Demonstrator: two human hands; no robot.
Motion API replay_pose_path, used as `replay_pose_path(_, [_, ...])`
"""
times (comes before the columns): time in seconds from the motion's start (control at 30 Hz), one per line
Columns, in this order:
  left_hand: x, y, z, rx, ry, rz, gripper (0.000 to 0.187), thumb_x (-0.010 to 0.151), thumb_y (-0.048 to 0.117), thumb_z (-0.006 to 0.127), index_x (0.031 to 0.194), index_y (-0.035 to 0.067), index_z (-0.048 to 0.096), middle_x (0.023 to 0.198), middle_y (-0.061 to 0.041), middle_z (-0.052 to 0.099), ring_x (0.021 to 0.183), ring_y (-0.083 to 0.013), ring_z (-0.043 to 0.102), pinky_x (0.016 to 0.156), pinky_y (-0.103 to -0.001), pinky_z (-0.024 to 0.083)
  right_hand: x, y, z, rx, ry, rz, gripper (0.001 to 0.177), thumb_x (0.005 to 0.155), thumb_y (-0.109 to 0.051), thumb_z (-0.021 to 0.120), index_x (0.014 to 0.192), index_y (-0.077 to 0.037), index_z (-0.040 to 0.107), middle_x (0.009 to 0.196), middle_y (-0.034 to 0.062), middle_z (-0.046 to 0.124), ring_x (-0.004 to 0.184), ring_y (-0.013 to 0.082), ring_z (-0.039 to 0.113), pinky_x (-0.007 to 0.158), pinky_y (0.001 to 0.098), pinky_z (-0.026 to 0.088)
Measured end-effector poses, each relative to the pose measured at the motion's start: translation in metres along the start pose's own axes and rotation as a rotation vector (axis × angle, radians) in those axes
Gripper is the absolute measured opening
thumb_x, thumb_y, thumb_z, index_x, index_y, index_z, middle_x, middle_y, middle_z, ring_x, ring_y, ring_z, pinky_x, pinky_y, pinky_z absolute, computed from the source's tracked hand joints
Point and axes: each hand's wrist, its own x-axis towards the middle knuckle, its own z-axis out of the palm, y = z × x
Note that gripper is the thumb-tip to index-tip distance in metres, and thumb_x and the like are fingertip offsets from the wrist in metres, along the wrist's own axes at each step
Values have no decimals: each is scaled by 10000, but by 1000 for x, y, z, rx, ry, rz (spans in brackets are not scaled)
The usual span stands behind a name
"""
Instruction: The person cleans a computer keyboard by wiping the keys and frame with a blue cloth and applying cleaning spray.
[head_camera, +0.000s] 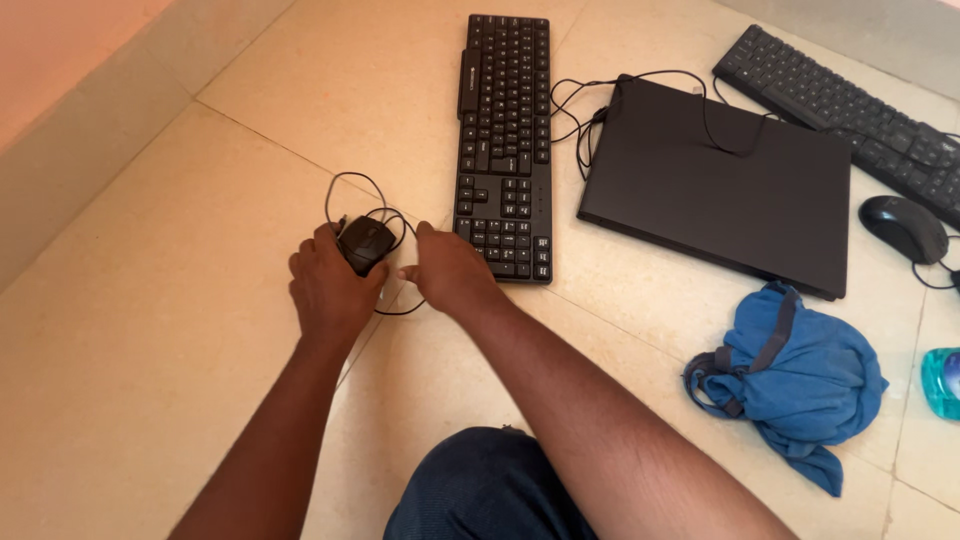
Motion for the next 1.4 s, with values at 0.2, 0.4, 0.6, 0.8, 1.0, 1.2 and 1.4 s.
replay_pose_path(0.2, [4, -19, 21, -369, 34, 202, 953, 795, 184, 799, 1576, 21, 278, 1448, -265, 469, 1352, -427, 467, 1103, -528, 435, 14, 25, 7, 694, 31, -174, 882, 888, -9, 727, 1593, -35, 197, 1340, 155, 558, 973, 190, 721, 852, 312, 635])
replay_pose_path(0.4, [-3, 14, 12, -158, 434, 385, 1011, 850, 230, 810, 1573, -79, 175, 1607, -358, 285, 1487, -538, 233, 1184, -640, 237, -9, 51, -32, 248, 456, 21, 566, 943, -144, 646, 1494, -142, 520, 1406, 83, 634, 1026, 221, 744, 904, 363, 599])
replay_pose_path(0.6, [25, 90, 37, -447, -120, 319, 716, 996, 304, 626, 1540, -54, 329, 1505, -317, 442, 1409, -438, 431, 1131, -501, 387, -8, 106, -51, 14, 580, 276, 741, 896, -398, 742, 1436, 14, 447, 1398, 240, 519, 1292, 368, 513, 1030, 487, 454])
replay_pose_path(0.8, [52, 123, 49, -608, -365, -317, 665, 998, 395, 562, 1410, -117, 458, 1406, -280, 587, 1296, -363, 612, 1063, -459, 525, 7, 112, -59, 771, 319, 405, 680, 984, -465, 547, 1467, 9, 480, 1472, 228, 560, 1347, 326, 564, 1116, 501, 467])
replay_pose_path(1.0, [64, 134, 35, -1068, -470, -606, 725, 1039, 531, 338, 1490, -32, 410, 1475, -186, 507, 1303, -292, 563, 1092, -436, 495, 2, 111, -67, 977, 324, 360, 585, 1066, -456, 332, 1479, -76, 497, 1523, 107, 495, 1421, 248, 430, 1202, 500, 277])
replay_pose_path(1.2, [48, 174, 23, -1409, -560, -669, 783, 1004, 603, 288, 1507, 10, 380, 1421, -175, 571, 1267, -307, 617, 1062, -492, 528, -43, 152, -98, 1095, 341, 108, 467, 1053, -382, 445, 1310, -29, 609, 1216, 132, 703, 1071, 229, 685, 967, 414, 542])
replay_pose_path(1.4, [9, 226, 1, -1703, -616, -521, 949, 917, 782, 309, 1450, 15, 482, 1404, -184, 600, 1247, -327, 604, 1030, -532, 506, -144, 220, -166, 998, 237, -35, 409, 1036, -383, 547, 1173, -26, 693, 973, 72, 774, 819, 148, 745, 751, 325, 617])
